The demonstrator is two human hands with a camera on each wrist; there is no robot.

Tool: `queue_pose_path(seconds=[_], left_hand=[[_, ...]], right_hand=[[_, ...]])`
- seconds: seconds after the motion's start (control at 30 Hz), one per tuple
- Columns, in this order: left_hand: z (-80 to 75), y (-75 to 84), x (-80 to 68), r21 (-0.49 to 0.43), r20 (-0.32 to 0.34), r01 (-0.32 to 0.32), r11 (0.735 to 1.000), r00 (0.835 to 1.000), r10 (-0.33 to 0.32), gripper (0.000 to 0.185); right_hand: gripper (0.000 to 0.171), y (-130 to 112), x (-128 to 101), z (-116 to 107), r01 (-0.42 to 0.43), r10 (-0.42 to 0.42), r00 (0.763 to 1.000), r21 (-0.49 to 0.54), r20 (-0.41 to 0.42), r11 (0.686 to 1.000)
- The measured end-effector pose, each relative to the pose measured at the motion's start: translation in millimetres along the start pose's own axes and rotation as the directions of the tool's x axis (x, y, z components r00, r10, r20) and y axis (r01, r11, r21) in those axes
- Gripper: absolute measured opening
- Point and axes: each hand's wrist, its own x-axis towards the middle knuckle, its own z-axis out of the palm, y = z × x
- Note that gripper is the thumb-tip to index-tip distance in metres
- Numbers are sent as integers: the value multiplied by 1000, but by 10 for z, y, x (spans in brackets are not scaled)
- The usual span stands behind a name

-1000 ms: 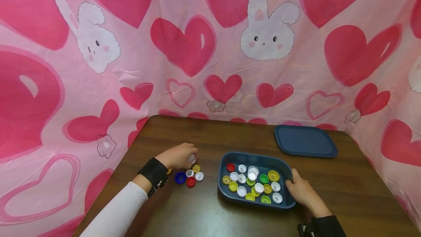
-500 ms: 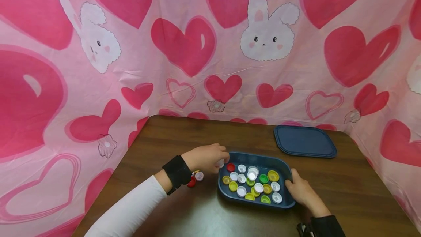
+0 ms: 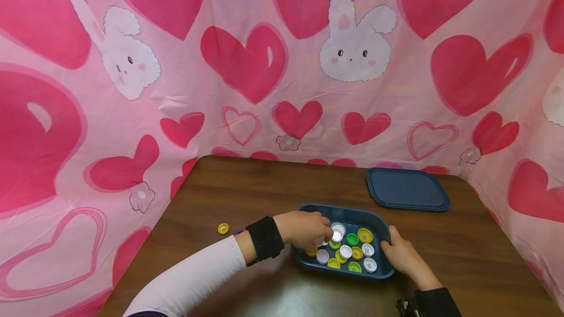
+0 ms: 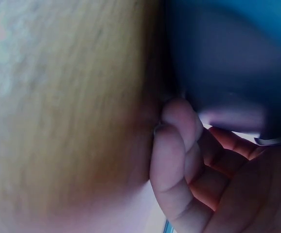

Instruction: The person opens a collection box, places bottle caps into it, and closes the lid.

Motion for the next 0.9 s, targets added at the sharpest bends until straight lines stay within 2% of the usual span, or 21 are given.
queue_pose_path(seconds=[0.13, 0.43, 0.63, 0.77, 0.9], left_hand=[[15, 62, 82, -3, 34, -45, 999, 998, 45, 30], [33, 161, 234, -41, 90, -86, 995, 992, 89, 22], [51, 205, 287, -15, 98, -86, 996, 991, 87, 21], [39, 207, 287, -28, 104, -82, 996, 991, 84, 28], [24, 171, 257, 1, 77, -98, 995, 992, 97, 36]], right_hand=[[40, 6, 2, 1, 5, -5, 1000, 1, 1, 1000], [39, 3, 19, -7, -8, 8, 1000, 14, 18, 1000], [38, 8, 21, -5, -14, 13, 1000, 19, 28, 1000], [39, 5, 16, -8, -16, 15, 999, 20, 28, 1000], [40, -3, -2, -20, 0, 0, 1000, 10, 18, 1000]])
